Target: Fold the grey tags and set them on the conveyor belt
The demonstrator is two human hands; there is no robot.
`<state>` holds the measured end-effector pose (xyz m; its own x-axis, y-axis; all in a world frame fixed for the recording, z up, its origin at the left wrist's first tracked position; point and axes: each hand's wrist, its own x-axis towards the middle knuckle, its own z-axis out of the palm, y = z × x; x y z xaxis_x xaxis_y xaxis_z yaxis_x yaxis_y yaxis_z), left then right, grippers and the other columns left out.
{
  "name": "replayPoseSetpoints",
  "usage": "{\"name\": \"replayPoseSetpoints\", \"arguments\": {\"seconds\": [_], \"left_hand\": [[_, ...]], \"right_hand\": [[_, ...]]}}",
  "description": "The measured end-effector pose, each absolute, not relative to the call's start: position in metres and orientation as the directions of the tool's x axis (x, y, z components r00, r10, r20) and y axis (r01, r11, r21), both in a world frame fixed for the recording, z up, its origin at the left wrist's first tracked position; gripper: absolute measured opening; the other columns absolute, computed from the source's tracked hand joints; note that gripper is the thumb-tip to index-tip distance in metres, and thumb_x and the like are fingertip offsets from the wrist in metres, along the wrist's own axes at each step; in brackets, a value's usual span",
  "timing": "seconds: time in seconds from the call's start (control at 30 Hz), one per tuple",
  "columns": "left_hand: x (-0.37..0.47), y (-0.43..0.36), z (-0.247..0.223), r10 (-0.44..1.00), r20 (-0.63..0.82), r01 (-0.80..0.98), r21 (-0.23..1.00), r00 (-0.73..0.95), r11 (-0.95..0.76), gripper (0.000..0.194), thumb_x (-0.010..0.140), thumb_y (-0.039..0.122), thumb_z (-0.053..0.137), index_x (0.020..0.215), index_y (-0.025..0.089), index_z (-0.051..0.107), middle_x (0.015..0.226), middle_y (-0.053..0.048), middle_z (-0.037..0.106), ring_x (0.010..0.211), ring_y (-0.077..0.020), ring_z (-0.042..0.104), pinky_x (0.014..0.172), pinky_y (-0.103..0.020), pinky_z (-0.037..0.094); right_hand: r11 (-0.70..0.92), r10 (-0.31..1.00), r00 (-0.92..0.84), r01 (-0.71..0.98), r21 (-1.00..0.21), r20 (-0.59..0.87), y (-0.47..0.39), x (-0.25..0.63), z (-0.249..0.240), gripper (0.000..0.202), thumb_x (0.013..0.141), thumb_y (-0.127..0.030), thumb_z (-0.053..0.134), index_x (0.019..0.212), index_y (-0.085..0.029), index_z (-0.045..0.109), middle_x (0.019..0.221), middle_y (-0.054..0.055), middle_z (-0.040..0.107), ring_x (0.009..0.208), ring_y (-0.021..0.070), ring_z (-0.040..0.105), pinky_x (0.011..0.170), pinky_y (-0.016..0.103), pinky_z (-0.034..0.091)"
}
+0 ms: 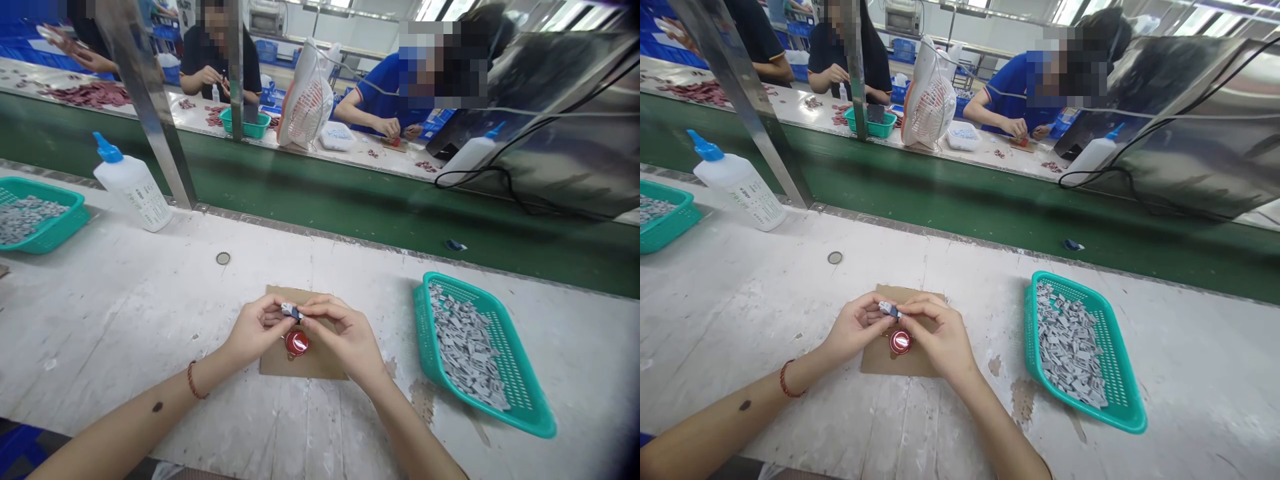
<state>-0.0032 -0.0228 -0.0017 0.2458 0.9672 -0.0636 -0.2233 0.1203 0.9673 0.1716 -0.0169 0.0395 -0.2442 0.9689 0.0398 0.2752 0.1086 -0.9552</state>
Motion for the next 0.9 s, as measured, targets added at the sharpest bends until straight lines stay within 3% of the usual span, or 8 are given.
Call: {"name": "replayPoseSetpoints", "arguments": {"seconds": [0.3, 0.47, 0.63, 0.9], "left_hand": [[-0.003, -0.024, 0.003, 0.982, -0.013, -0.157, 0.987, 0.190, 0.044, 0.015, 0.078, 0.027, 0.069, 0.087, 0.017, 0.061, 0.085, -0.007, 0.073, 0.082, -0.0201, 0.070, 0.072, -0.030, 0.057], [-0.003, -0.026, 0.013, 0.985, 0.064, -0.073, 0.996, 0.160, -0.052, 0.009, 0.079, 0.022, 0.067, 0.087, 0.019, 0.065, 0.089, -0.006, 0.074, 0.086, -0.0216, 0.070, 0.077, -0.033, 0.057], [-0.001, -0.033, 0.025, 0.978, 0.153, 0.013, 0.988, 0.142, -0.156, 0.011, 0.078, 0.018, 0.067, 0.089, 0.021, 0.068, 0.090, -0.005, 0.075, 0.086, -0.0217, 0.070, 0.081, -0.033, 0.055], [0.002, -0.037, 0.045, 0.952, 0.262, 0.023, 0.963, 0.157, -0.268, 0.009, 0.081, 0.017, 0.064, 0.088, 0.022, 0.066, 0.091, -0.004, 0.072, 0.090, -0.0197, 0.068, 0.080, -0.030, 0.054]], "right_hand": [[-0.074, 0.971, -0.216, 0.143, -0.987, -0.104, -0.017, 0.172, 0.040, 0.018, 0.072, -0.036, 0.077, 0.088, -0.028, 0.078, 0.097, 0.005, 0.063, 0.093, 0.0204, 0.060, 0.085, 0.037, 0.051], [-0.136, 0.948, -0.275, 0.096, -0.986, -0.158, -0.018, 0.176, 0.049, 0.023, 0.079, -0.043, 0.070, 0.093, -0.027, 0.078, 0.095, 0.006, 0.062, 0.096, 0.0204, 0.057, 0.088, 0.037, 0.049], [-0.199, 0.951, -0.251, -0.043, -0.979, -0.182, -0.022, 0.174, 0.053, 0.018, 0.071, -0.039, 0.078, 0.080, -0.024, 0.076, 0.089, 0.003, 0.065, 0.082, 0.0172, 0.062, 0.080, 0.033, 0.051], [-0.298, 0.914, -0.334, -0.173, -0.939, -0.229, -0.033, 0.168, 0.069, 0.029, 0.077, -0.040, 0.072, 0.101, -0.025, 0.064, 0.096, 0.003, 0.069, 0.081, 0.0175, 0.067, 0.070, 0.030, 0.054]]}}
